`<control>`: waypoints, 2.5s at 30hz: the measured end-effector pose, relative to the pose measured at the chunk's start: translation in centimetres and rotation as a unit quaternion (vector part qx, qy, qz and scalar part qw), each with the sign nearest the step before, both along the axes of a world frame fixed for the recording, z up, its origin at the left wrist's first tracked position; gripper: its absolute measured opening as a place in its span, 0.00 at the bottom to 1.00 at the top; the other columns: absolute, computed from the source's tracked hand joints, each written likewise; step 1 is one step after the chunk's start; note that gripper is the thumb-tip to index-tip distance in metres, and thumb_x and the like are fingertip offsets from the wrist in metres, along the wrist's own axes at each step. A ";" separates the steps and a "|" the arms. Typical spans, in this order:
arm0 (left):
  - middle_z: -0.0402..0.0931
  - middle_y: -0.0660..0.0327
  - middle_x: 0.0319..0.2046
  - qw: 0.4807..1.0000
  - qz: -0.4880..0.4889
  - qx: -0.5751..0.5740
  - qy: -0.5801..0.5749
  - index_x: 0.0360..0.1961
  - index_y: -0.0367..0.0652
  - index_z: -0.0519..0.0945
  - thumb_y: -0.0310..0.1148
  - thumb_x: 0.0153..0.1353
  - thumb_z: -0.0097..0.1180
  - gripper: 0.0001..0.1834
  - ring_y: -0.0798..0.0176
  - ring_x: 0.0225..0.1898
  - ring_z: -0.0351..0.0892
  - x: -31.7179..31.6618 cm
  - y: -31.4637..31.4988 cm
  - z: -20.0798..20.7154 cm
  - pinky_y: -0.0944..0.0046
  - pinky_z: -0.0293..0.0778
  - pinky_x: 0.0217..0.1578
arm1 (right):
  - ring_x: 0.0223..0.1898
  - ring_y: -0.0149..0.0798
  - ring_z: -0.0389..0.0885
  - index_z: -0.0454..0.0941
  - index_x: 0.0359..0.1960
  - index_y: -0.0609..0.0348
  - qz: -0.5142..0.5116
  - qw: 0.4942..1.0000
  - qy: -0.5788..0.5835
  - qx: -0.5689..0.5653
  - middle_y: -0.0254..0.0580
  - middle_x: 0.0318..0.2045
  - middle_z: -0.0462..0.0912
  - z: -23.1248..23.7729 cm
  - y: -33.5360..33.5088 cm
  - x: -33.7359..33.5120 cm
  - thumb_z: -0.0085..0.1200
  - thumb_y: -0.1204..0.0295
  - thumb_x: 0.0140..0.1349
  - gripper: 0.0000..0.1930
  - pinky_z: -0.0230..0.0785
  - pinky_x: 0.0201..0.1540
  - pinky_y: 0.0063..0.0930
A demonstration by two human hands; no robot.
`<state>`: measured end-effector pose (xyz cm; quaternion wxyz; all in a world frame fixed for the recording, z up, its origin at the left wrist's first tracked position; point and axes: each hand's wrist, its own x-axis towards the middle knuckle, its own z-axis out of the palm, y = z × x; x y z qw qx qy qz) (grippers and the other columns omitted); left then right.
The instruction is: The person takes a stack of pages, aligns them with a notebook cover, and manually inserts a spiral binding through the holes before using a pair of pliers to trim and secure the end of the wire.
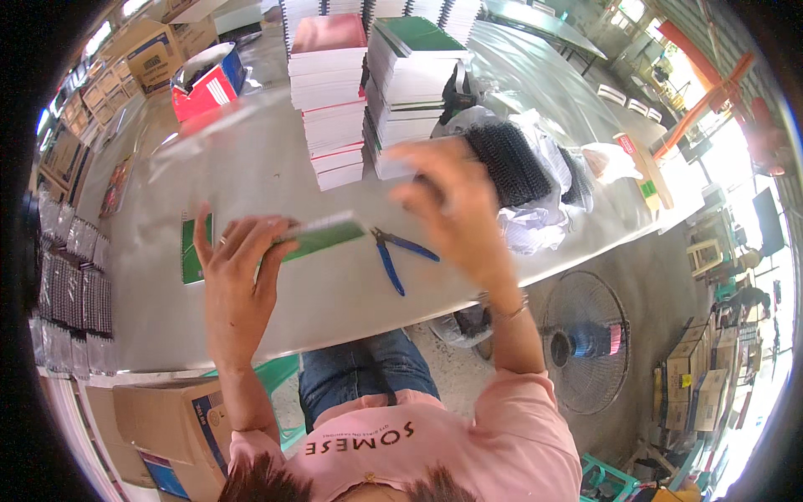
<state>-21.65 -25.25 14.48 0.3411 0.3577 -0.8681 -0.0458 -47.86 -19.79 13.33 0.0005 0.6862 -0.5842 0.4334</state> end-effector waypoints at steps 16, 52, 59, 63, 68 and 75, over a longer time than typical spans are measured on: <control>0.70 0.61 0.44 0.989 0.104 0.086 -0.055 0.42 0.46 0.73 0.35 0.56 0.60 0.14 0.54 0.58 0.66 2.0 0.5 -11.9 0.23 0.30 0.66 | 0.39 0.53 0.80 0.82 0.41 0.61 -0.395 0.911 0.091 0.073 0.52 0.36 0.81 -9.2 1.9 -20.2 0.58 0.71 0.61 0.10 0.68 0.42 0.42; 0.70 0.63 0.42 0.978 0.186 0.051 0.080 0.35 0.49 0.75 0.51 0.45 0.70 0.24 0.54 0.54 0.65 -1.0 0.5 -14.3 0.29 0.45 0.60 | 0.32 0.32 0.80 0.80 0.44 0.60 0.096 0.972 -0.120 0.176 0.38 0.35 0.84 -7.1 -1.7 6.7 0.62 0.75 0.57 0.12 0.70 0.42 0.28; 0.71 0.64 0.42 0.978 0.182 0.052 0.086 0.33 0.50 0.77 0.48 0.44 0.72 0.21 0.54 0.53 0.66 -0.8 0.5 -14.2 0.40 0.52 0.56 | 0.33 0.40 0.80 0.80 0.40 0.57 0.080 0.975 -0.073 0.192 0.38 0.34 0.83 -9.3 -1.9 7.7 0.63 0.74 0.55 0.10 0.64 0.49 0.34; 0.72 0.64 0.42 0.978 0.181 0.053 0.085 0.33 0.50 0.77 0.50 0.44 0.72 0.22 0.56 0.52 0.66 -0.8 0.4 -14.2 0.40 0.52 0.56 | 0.35 0.39 0.80 0.80 0.39 0.57 0.086 0.978 -0.073 0.175 0.37 0.36 0.83 -9.8 -1.8 7.9 0.63 0.75 0.55 0.10 0.64 0.49 0.34; 0.72 0.66 0.42 0.979 0.182 0.067 0.068 0.33 0.50 0.78 0.52 0.46 0.71 0.22 0.57 0.52 0.67 -0.6 0.5 -14.0 0.42 0.51 0.56 | 0.39 0.42 0.80 0.80 0.39 0.58 0.075 0.985 -0.079 0.131 0.39 0.38 0.82 -10.6 -1.9 8.3 0.62 0.76 0.55 0.10 0.65 0.49 0.36; 0.73 0.67 0.40 0.978 0.185 0.063 0.070 0.33 0.51 0.78 0.56 0.46 0.70 0.24 0.59 0.52 0.67 -0.6 0.6 -14.0 0.42 0.51 0.55 | 0.41 0.44 0.79 0.80 0.38 0.57 0.062 0.983 -0.122 0.123 0.40 0.38 0.81 -11.0 -1.9 8.6 0.61 0.78 0.55 0.09 0.64 0.49 0.36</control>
